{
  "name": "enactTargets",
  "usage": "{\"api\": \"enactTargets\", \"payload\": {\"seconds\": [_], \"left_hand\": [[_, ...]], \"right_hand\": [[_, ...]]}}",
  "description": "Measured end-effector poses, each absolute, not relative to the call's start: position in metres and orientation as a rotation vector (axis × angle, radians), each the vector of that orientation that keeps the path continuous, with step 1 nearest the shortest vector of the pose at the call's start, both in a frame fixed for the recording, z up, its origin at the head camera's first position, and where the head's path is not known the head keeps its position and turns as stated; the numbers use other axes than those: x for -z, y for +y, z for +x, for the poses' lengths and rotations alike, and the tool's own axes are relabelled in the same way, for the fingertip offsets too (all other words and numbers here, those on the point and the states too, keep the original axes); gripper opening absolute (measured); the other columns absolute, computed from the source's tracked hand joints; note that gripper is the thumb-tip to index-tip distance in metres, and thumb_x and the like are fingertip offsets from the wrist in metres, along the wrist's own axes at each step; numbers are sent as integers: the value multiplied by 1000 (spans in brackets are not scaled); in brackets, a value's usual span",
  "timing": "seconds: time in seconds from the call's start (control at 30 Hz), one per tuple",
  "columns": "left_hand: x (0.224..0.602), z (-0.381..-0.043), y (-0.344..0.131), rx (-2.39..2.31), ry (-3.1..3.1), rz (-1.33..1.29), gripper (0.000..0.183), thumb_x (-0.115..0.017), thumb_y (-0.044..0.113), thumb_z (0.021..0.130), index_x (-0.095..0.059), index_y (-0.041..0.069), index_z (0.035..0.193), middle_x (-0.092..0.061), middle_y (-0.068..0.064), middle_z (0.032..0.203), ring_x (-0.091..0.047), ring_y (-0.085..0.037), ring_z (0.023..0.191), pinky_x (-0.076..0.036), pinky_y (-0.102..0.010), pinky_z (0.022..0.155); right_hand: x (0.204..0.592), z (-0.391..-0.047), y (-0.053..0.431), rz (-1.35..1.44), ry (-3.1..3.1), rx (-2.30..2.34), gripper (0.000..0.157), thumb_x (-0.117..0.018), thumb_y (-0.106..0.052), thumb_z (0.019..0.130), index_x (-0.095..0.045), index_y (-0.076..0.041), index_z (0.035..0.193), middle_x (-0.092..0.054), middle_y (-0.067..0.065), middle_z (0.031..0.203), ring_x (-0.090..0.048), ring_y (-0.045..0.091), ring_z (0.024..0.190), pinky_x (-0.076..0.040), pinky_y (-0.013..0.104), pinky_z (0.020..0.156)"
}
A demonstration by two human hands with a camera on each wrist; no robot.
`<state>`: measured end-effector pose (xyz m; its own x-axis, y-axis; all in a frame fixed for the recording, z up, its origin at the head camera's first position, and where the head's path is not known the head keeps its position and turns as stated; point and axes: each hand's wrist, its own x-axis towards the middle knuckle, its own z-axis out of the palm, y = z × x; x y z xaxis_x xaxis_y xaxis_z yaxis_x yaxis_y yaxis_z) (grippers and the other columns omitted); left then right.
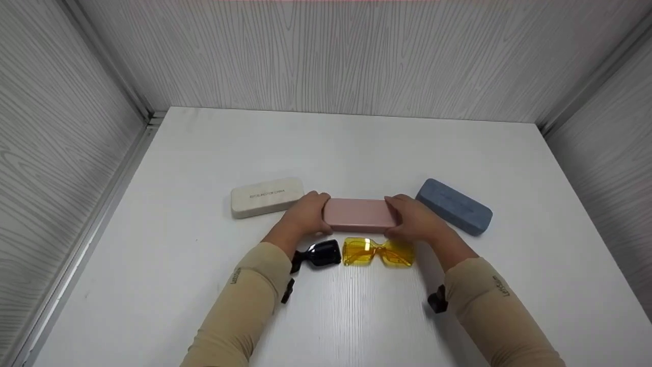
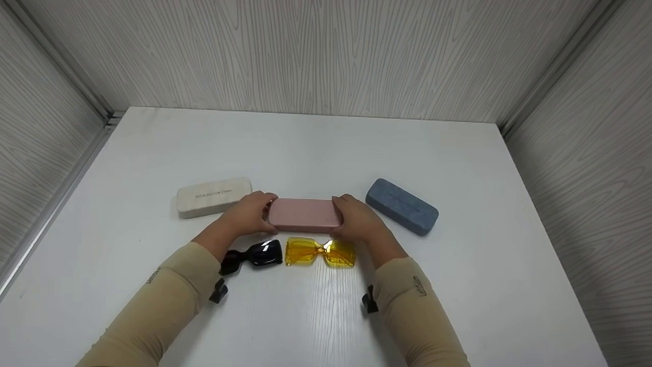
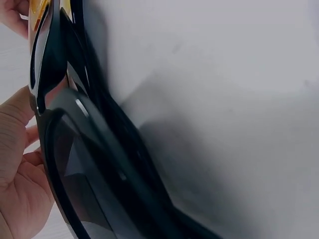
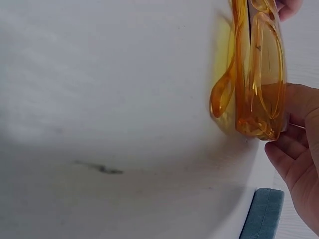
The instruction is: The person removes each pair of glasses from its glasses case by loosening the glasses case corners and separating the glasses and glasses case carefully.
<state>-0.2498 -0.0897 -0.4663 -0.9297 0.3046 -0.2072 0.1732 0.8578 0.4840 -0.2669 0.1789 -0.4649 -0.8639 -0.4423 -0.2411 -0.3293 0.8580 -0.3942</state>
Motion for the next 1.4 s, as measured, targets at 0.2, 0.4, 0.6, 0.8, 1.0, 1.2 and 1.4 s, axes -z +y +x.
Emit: {"api": "enactTargets", "payload": {"seconds": [0.2,0.4,0.6,0.8,1.0,1.2,1.4], "left_hand": [[462,-259,-86,-727,2763,264,74,-79,21,68,-43,9,132,-54,-10,120,-49,-22,110,-38,-34,97],[459,-271,-80,-806,2816,116,57,-74,12,68,-51,5,120,-58,-9,112,-52,-22,106,-40,-34,96],[455,-277,-80,-861,2816,27,52,-68,9,73,-49,1,121,-56,-12,110,-52,-24,104,-39,-35,98],[455,-284,-77,-809,2838,-7,50,-52,28,89,-43,0,129,-52,-15,121,-46,-26,117,-31,-35,105],[458,-285,-73,-769,2813,-75,48,-44,22,92,-39,2,136,-47,-14,131,-40,-25,126,-26,-34,108],[459,-284,-69,-696,2810,-87,46,-47,11,91,-39,2,136,-47,-13,132,-39,-24,126,-27,-33,108],[458,-283,-66,-690,2790,-101,54,-42,11,93,-24,-2,142,-44,-17,135,-38,-26,127,-27,-34,108]], "right_hand": [[457,-274,177,-617,2735,625,82,-73,-26,77,-29,-4,142,-40,15,136,-41,28,122,-35,44,102],[449,-286,170,-534,2733,748,78,-71,-21,79,-29,-1,141,-39,17,136,-40,29,123,-36,43,101],[447,-298,156,-449,2766,690,79,-74,-19,77,-32,-3,141,-42,17,130,-43,29,118,-35,42,102],[447,-302,141,-316,2788,611,78,-71,-22,78,-29,-7,143,-38,15,138,-36,29,126,-27,44,107],[454,-302,133,-263,2791,568,78,-67,-26,82,-25,-5,144,-33,17,142,-30,30,131,-22,42,109],[458,-301,130,-191,2780,582,76,-65,-27,83,-26,-7,144,-34,14,143,-31,28,131,-22,42,109],[460,-301,129,-167,2775,579,75,-63,-32,85,-24,-9,145,-34,13,143,-31,27,131,-23,43,109]]}}
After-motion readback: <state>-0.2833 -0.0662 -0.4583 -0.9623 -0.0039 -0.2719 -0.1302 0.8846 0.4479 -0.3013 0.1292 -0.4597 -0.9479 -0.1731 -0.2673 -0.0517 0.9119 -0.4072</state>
